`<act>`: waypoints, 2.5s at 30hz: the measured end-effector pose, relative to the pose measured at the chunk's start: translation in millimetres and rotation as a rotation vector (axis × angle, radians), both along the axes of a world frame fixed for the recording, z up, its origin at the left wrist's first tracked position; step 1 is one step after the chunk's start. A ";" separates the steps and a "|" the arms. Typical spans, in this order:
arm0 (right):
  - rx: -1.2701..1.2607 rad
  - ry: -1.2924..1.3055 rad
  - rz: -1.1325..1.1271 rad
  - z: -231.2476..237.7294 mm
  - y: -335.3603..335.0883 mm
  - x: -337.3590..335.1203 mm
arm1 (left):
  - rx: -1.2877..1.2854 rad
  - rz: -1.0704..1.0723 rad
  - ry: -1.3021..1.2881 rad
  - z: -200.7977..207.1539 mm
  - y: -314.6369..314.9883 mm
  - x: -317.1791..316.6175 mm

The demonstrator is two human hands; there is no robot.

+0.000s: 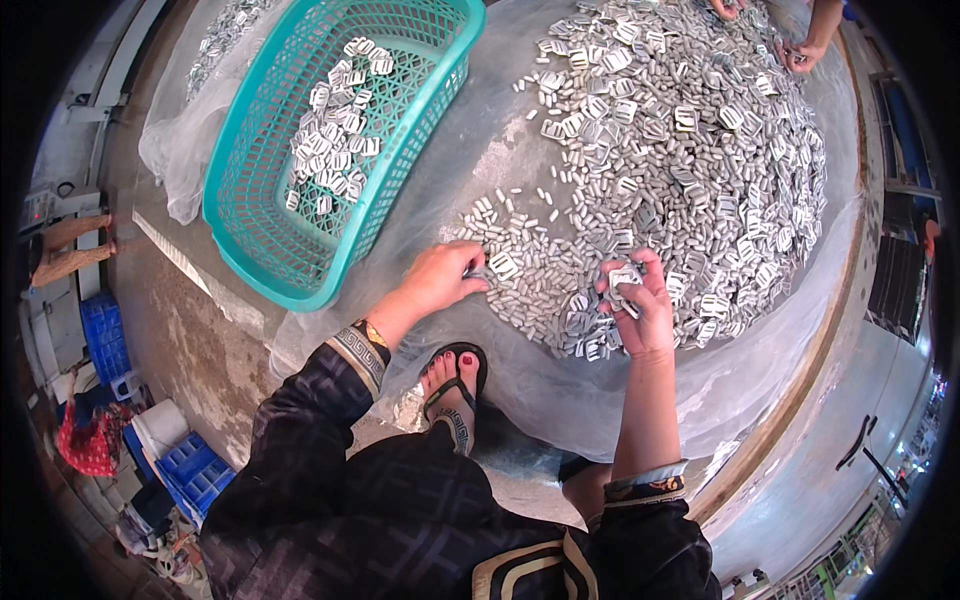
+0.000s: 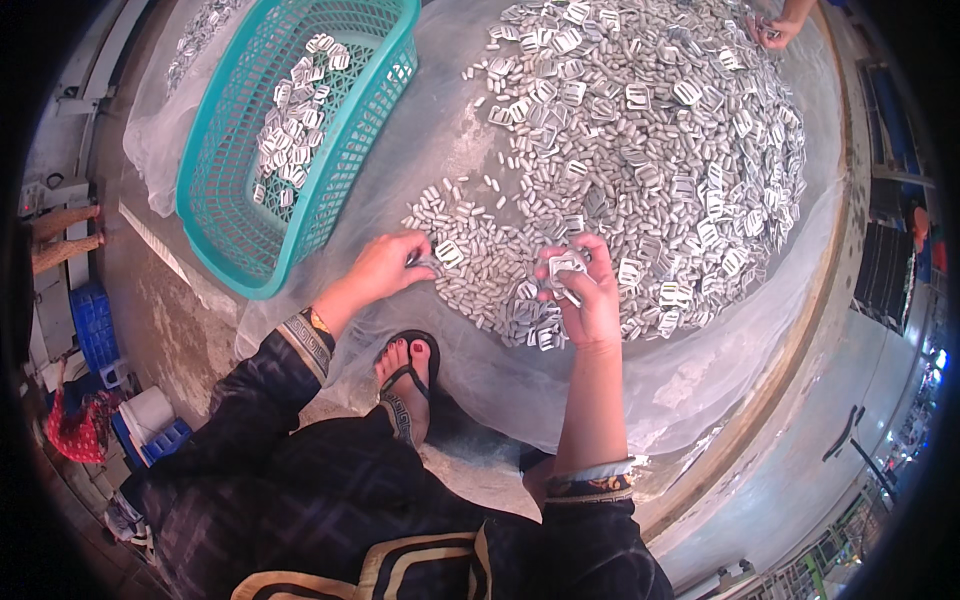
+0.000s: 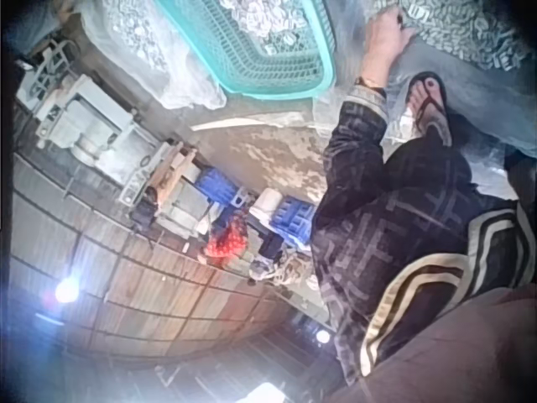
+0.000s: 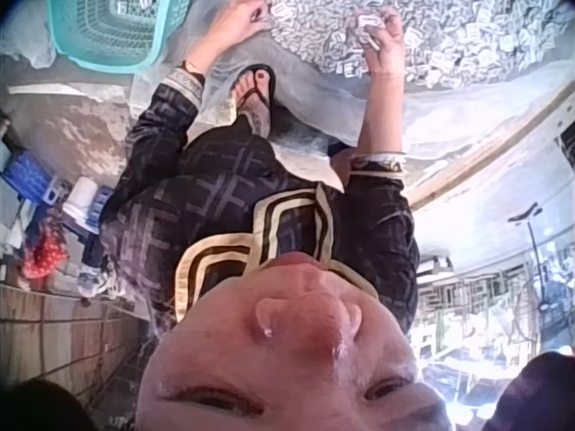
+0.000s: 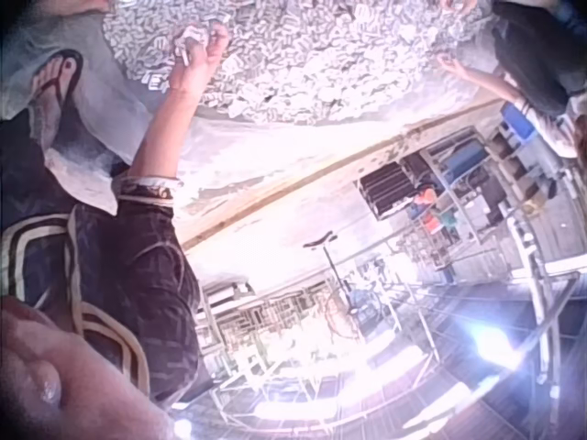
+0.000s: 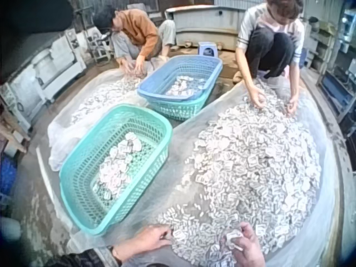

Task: The person picks up small metal buckles from a large pile on a plastic sheet on the floor and places them into a green plastic basket.

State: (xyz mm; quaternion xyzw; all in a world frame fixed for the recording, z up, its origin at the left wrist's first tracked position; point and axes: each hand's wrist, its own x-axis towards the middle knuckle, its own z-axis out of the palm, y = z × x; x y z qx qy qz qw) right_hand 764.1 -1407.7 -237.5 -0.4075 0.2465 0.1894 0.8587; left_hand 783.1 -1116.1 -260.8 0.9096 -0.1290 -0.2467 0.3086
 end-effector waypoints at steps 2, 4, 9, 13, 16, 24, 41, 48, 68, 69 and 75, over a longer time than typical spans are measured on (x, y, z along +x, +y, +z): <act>-0.174 -0.013 0.126 8.0 2.3 0.6 | -0.018 -0.055 0.084 3.9 7.9 4.8; -0.556 -0.212 0.394 0.8 6.7 -0.7 | -0.108 -0.032 0.121 9.5 7.9 9.0; -1.524 -0.557 0.987 -6.5 34.0 -9.8 | -0.127 0.043 -0.054 0.0 -12.3 6.7; -1.535 -0.497 0.900 -5.8 26.3 -5.3 | -0.080 -0.019 -0.088 5.1 -15.4 12.6; -1.056 -0.436 0.606 2.6 22.2 5.8 | -0.634 0.207 0.313 -21.0 -0.7 9.6; -1.081 -0.930 0.479 58.5 91.1 3.9 | -1.352 1.042 1.037 20.4 -75.4 -12.8; -0.599 0.964 -0.106 51.0 -187.2 -195.8 | -0.414 0.188 -0.632 135.9 -34.6 60.9; -0.645 0.648 -0.215 9.4 -160.9 -172.0 | -0.243 -1.061 0.172 62.7 -187.0 -64.5; -0.595 1.089 0.157 -41.6 -177.6 -358.6 | 0.054 -1.223 0.215 5.1 -242.6 -139.1; -0.635 1.039 0.378 -18.5 -186.5 -336.0 | 0.030 -1.163 0.136 4.1 -243.3 -128.9; -0.490 0.225 0.096 58.2 -228.7 -208.4 | -0.010 -0.963 -0.740 -4.4 -308.1 -66.1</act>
